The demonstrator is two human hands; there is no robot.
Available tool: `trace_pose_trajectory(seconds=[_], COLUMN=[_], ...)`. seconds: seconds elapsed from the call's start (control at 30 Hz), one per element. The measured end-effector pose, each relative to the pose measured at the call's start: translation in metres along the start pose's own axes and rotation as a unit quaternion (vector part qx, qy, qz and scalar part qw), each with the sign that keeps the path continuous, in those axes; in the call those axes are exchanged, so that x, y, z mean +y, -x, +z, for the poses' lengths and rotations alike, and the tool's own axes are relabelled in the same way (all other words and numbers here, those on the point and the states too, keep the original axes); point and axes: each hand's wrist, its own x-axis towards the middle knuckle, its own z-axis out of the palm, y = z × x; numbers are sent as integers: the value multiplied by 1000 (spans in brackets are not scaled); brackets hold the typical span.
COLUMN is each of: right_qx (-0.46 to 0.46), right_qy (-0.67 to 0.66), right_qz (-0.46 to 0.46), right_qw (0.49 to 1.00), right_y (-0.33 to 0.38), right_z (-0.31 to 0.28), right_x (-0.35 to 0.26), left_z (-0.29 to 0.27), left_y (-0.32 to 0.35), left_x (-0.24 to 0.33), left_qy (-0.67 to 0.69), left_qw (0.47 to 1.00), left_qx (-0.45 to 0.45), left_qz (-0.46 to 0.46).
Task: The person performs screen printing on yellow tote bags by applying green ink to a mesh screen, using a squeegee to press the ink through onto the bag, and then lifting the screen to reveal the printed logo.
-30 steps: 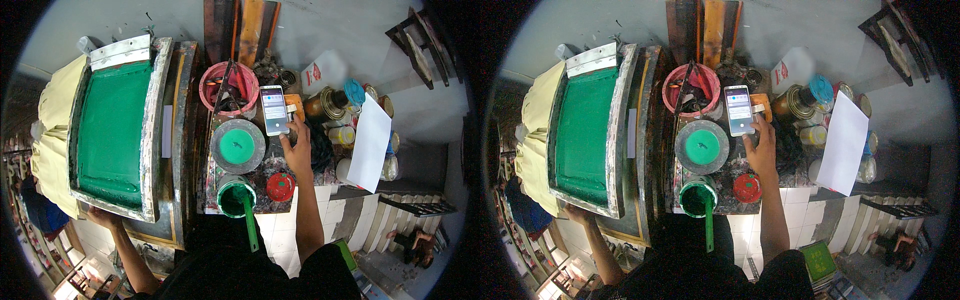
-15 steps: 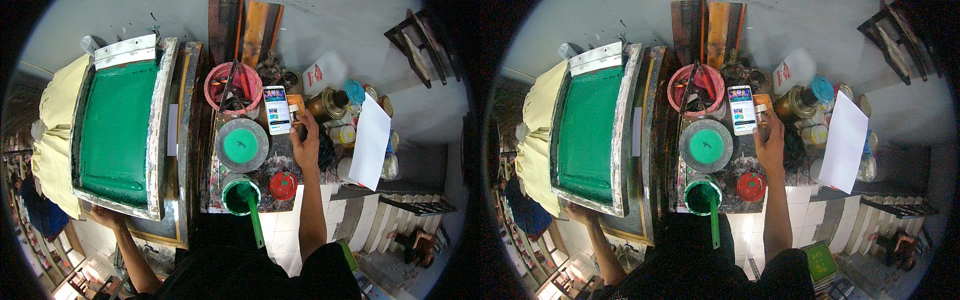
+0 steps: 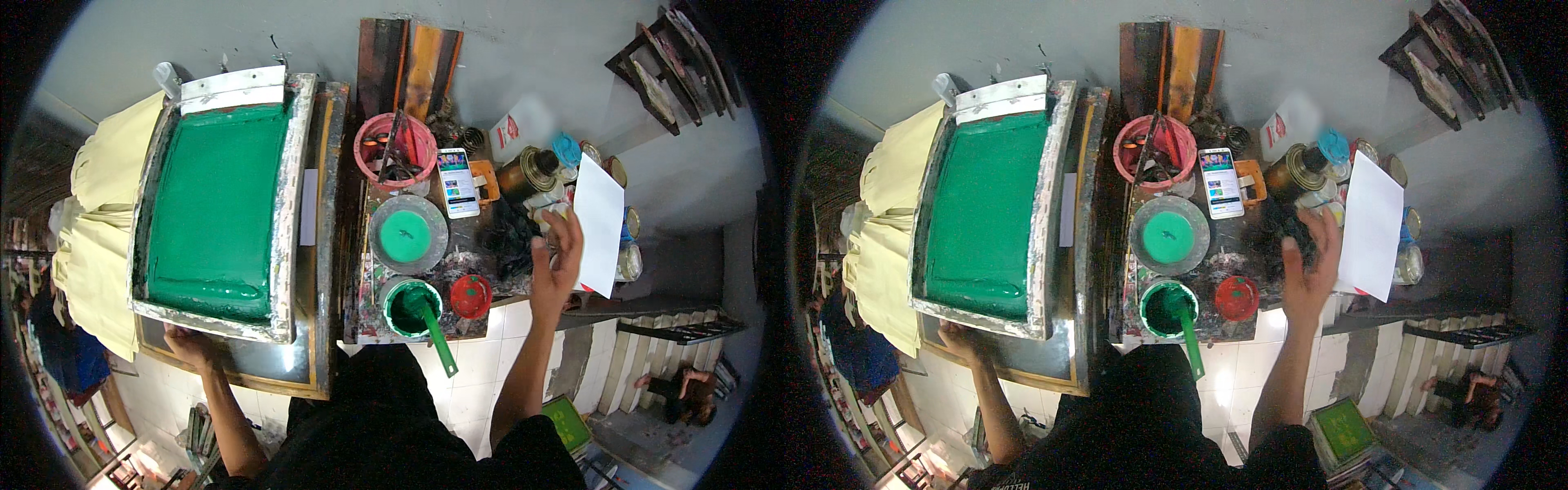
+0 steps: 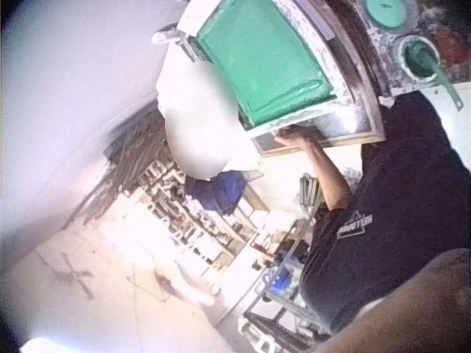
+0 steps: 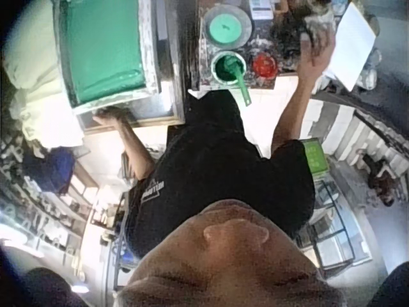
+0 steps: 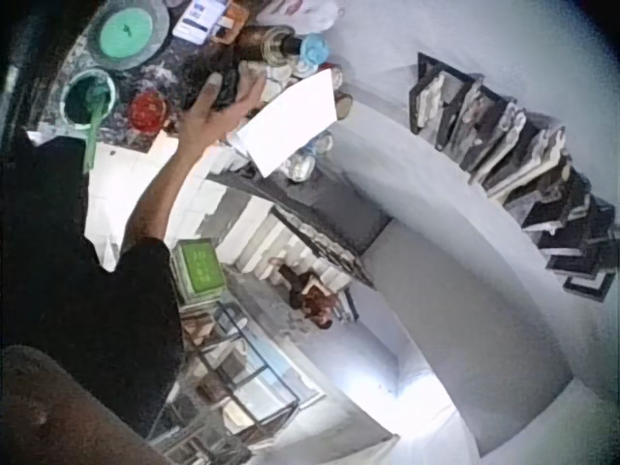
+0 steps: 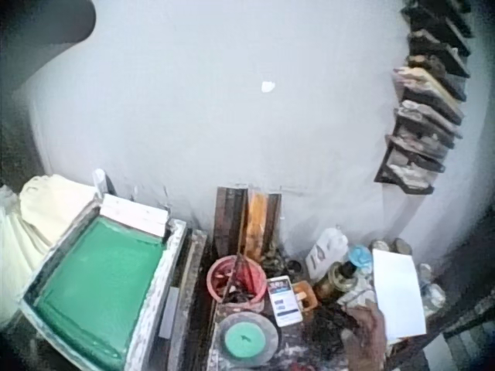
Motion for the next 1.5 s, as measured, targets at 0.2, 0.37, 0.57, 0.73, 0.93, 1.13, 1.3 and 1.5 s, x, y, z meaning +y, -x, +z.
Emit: trace_pose_trajectory(seconds=[0.2, 0.37, 0.57, 0.73, 0.93, 1.13, 1.3, 1.5], right_qx=[15, 21, -78, 3, 94, 89, 78, 6], right_qy=[55, 0, -10, 57, 139, 216, 266, 337], right_qz=[-102, -147, -192, -229, -240, -192, -225, -342], right_qw=[993, 989, 978, 972, 956, 953, 934, 877], right_y=[25, 66, 116, 71, -13, -65, -120, -183], right_z=[-17, 33, 171, 254, 255, 251, 235, 206], right_x=[-84, -175, -287, -328, -353, -368, -348, -307], left_z=[37, 65, 100, 142, 103, -20, -56, -67], left_y=[14, 42, 14, -33, -176, -280, -261, -266], left_x=[12, 44, 123, 183, 205, 167, 143, 115], left_qy=[23, -54, 59, -18, -440, -684, -695, -694], left_qw=[999, 994, 931, 849, 674, 467, 434, 447], left_qx=[-20, -93, -349, -523, -537, -461, -468, -458], left_qz=[-25, -13, -90, -69, 252, 318, 331, 329])
